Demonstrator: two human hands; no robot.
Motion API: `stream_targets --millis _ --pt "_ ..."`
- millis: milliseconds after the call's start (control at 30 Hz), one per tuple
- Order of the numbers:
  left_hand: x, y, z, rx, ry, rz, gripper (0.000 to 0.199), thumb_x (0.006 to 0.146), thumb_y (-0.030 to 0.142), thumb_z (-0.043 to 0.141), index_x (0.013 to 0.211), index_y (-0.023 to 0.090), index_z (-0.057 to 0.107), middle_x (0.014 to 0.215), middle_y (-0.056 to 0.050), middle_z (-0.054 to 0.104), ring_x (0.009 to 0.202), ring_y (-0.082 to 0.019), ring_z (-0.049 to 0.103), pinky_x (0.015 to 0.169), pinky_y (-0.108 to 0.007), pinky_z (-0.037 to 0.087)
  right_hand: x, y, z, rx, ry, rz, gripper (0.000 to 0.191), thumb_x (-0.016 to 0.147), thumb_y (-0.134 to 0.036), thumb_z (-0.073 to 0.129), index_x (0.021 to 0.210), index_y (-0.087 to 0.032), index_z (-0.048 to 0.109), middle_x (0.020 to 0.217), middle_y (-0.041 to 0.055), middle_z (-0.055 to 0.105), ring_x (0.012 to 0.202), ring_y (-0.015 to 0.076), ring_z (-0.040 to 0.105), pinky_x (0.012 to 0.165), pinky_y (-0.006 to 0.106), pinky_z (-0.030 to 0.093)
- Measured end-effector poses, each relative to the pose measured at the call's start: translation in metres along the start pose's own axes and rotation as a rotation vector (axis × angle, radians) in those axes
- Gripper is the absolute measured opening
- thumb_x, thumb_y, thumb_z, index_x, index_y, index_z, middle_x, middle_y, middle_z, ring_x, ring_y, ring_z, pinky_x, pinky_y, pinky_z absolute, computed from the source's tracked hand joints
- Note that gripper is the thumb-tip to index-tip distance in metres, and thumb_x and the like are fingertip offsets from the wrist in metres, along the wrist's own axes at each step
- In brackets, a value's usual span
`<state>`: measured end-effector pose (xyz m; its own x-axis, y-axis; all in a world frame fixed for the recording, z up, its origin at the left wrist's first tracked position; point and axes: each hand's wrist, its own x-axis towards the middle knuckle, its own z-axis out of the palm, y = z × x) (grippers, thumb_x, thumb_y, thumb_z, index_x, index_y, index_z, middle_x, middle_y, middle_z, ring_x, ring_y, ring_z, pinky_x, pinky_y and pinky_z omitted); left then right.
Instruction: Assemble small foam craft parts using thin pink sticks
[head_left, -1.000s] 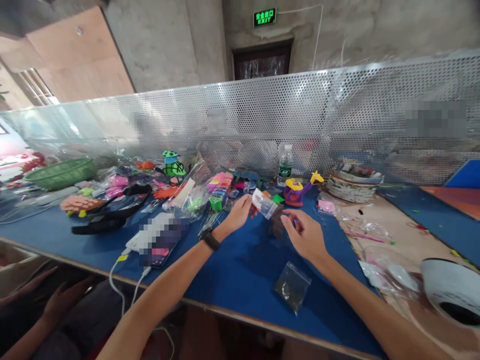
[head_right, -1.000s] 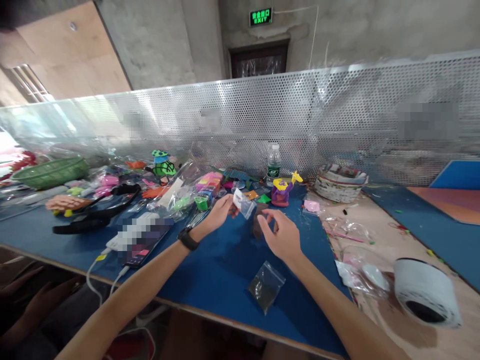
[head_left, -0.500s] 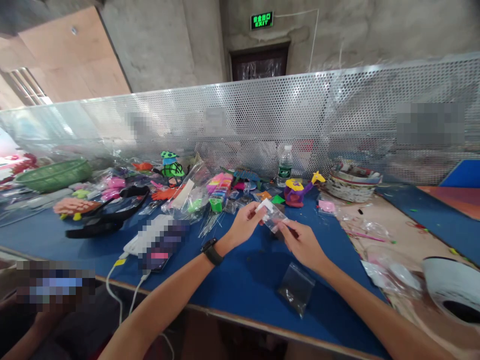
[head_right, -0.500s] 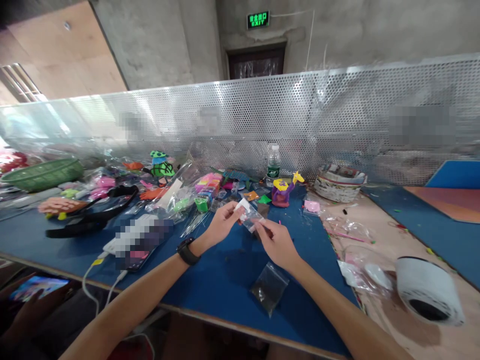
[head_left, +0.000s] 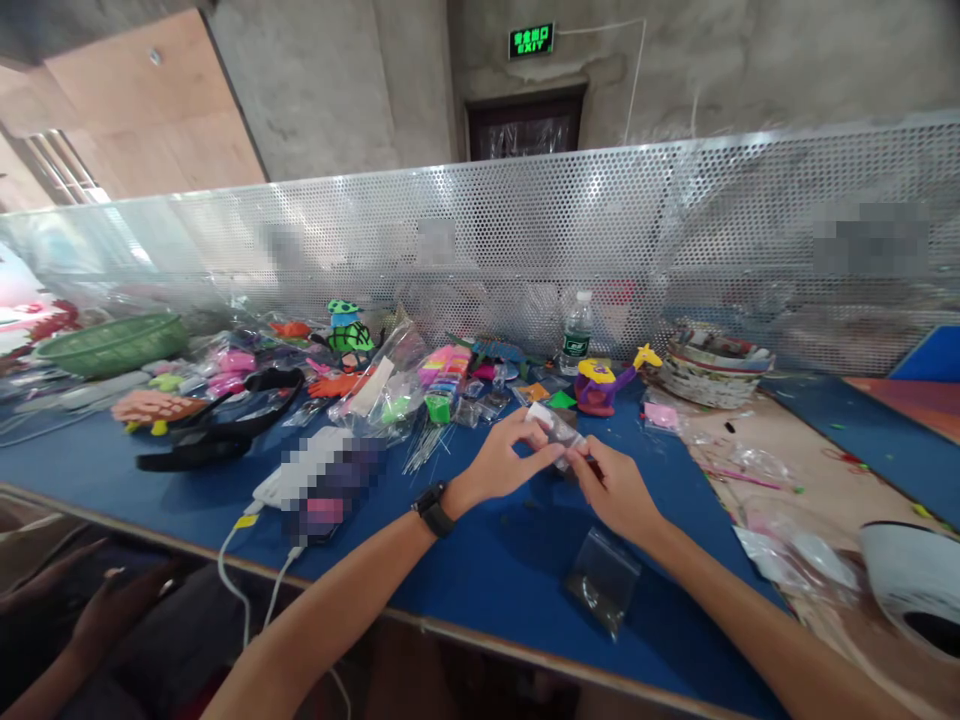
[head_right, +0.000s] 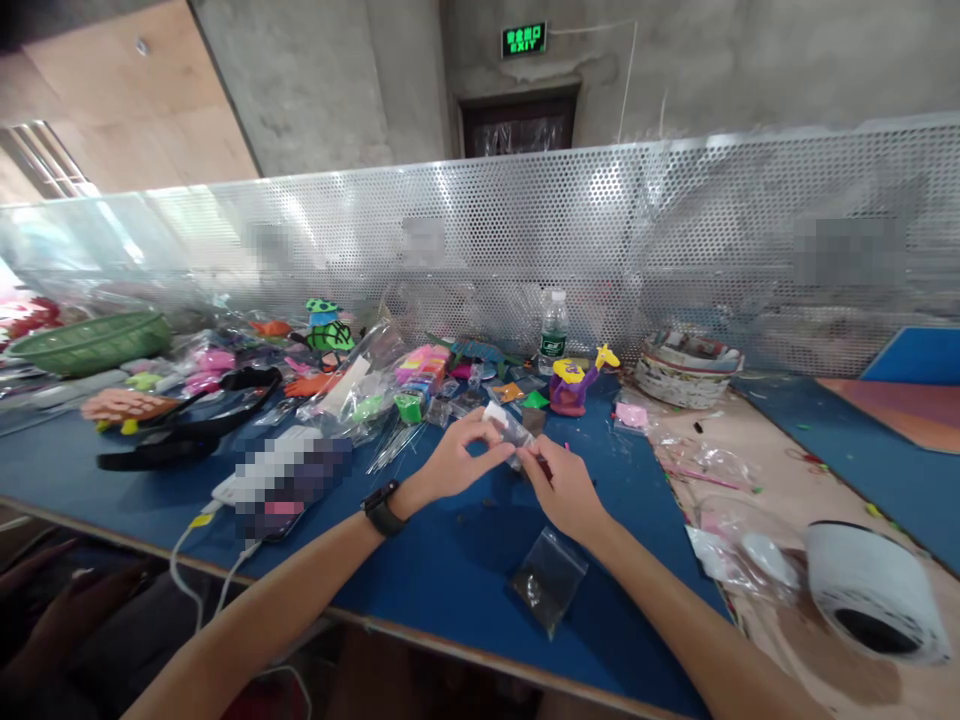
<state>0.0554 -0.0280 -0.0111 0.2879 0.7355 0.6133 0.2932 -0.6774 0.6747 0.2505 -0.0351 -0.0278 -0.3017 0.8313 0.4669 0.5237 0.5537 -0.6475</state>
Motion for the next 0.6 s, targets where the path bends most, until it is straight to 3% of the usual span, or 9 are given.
stream_targets --millis 133,333,500,600 --pt "-0.004 0.006 0.003 0.144 -0.101 0.114 0.019 0.082 0.035 0.073 0.080 0.018 0.063 0.095 -0.006 0.058 0.100 -0.022 0.056 0.089 -0.034 0.048 0.000 0.002 0.001 -0.041 -0.008 -0.074 0.035 0.100 -0.046 0.042 0.077 -0.023 0.053 0.067 0.0003 0.062 0.060 0.0159 0.055 0.060 0.027 0.041" --pt "-0.006 0.004 0.007 0.147 -0.118 0.137 0.025 0.083 0.042 0.073 0.084 0.018 0.065 0.108 -0.009 0.056 0.108 -0.023 0.056 0.095 -0.035 0.048 0.000 0.003 0.002 -0.049 -0.020 -0.152 0.044 0.100 -0.048 0.042 0.065 -0.022 0.045 0.058 -0.0034 0.048 0.054 0.0126 0.044 0.055 0.024 0.034" --pt "-0.006 0.008 0.006 0.089 -0.184 0.086 0.035 0.094 0.043 0.057 0.072 0.016 0.060 0.101 -0.008 0.057 0.091 -0.018 0.058 0.082 -0.031 0.050 -0.002 0.007 0.005 -0.046 -0.006 -0.266 0.044 0.100 -0.044 0.044 0.063 -0.021 0.043 0.056 -0.0035 0.046 0.052 0.0112 0.042 0.051 0.023 0.031" --pt "-0.005 0.010 0.003 0.044 -0.223 0.082 0.039 0.099 0.041 0.047 0.073 0.015 0.060 0.100 -0.009 0.057 0.092 -0.018 0.059 0.084 -0.031 0.050 -0.003 0.010 0.008 -0.062 0.020 -0.302 0.044 0.099 -0.041 0.049 0.060 -0.021 0.039 0.055 -0.0047 0.042 0.050 0.0101 0.038 0.050 0.022 0.030"
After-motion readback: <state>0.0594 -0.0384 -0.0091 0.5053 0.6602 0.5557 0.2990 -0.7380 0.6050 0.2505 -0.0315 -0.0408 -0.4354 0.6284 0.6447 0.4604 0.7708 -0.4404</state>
